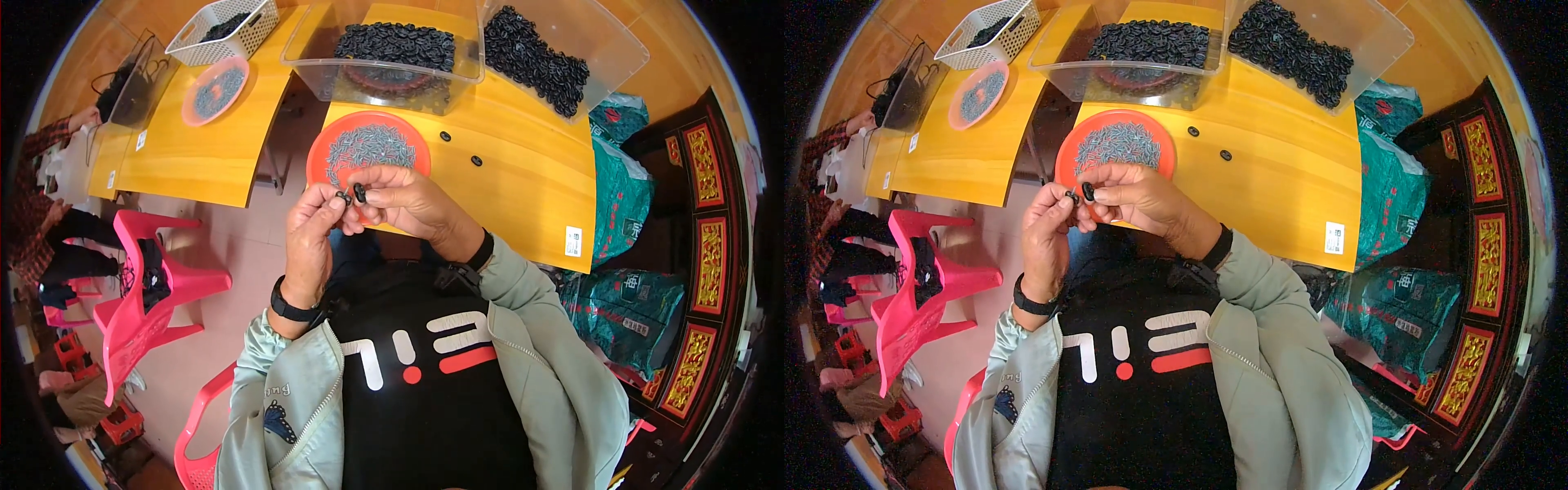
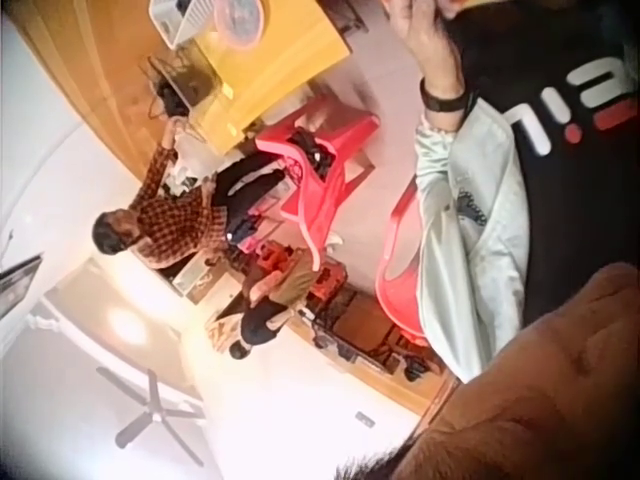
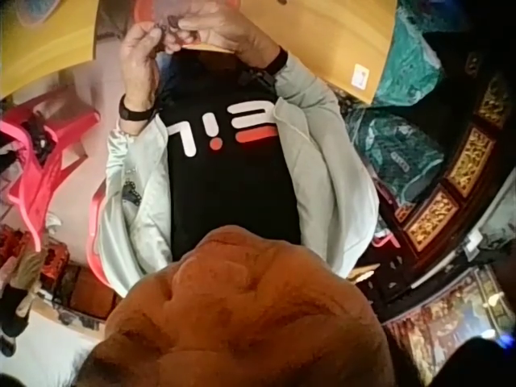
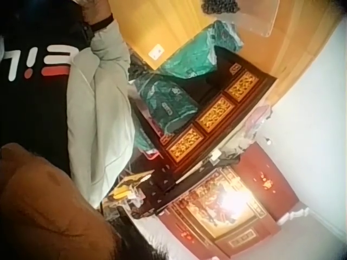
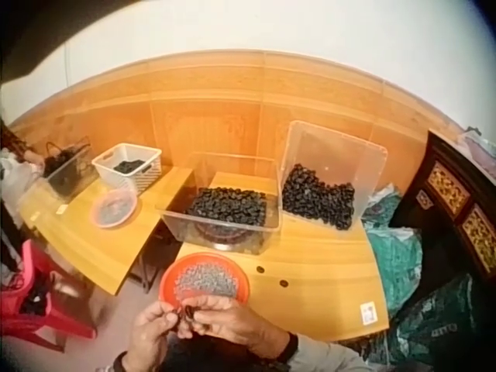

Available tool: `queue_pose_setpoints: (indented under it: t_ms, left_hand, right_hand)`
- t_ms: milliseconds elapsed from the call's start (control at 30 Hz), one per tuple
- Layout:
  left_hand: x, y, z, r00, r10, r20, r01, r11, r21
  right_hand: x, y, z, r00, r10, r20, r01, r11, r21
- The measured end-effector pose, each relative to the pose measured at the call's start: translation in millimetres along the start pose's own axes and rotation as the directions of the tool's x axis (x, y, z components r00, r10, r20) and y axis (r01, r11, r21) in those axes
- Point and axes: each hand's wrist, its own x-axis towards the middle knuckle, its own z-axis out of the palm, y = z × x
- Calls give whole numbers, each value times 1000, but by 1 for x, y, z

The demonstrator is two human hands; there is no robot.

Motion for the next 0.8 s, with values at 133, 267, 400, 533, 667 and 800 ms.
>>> queue_pose_setpoints:
  t_ms: [133,267,400,533,667,800]
  left_hand:
    - [-1,2,2,1000,-25,-9,25,999,21]
    - [0,-2,2,1000,-6,-19,7,999,51]
    - [0,-4,-1,999,11,-32,-7,992,127]
    - [0,-6,-2,999,-30,-30,34,987,158]
    - [1,-9,-2,999,-28,-31,33,985,167]
    - [0,-8,-2,1000,6,-27,1,971,238]
  right_hand:
    - [0,1,0,999,-1,34,0,999,33]
    - [-4,-3,8,999,-18,-34,17,999,-36]
    - [-8,-14,30,961,-209,-183,58,794,-606]
    - [-11,-14,33,938,-304,-165,135,762,-634]
    - [-12,-14,33,928,-338,-160,109,654,-748]
    - [-14,-18,40,929,-350,-121,89,527,-845]
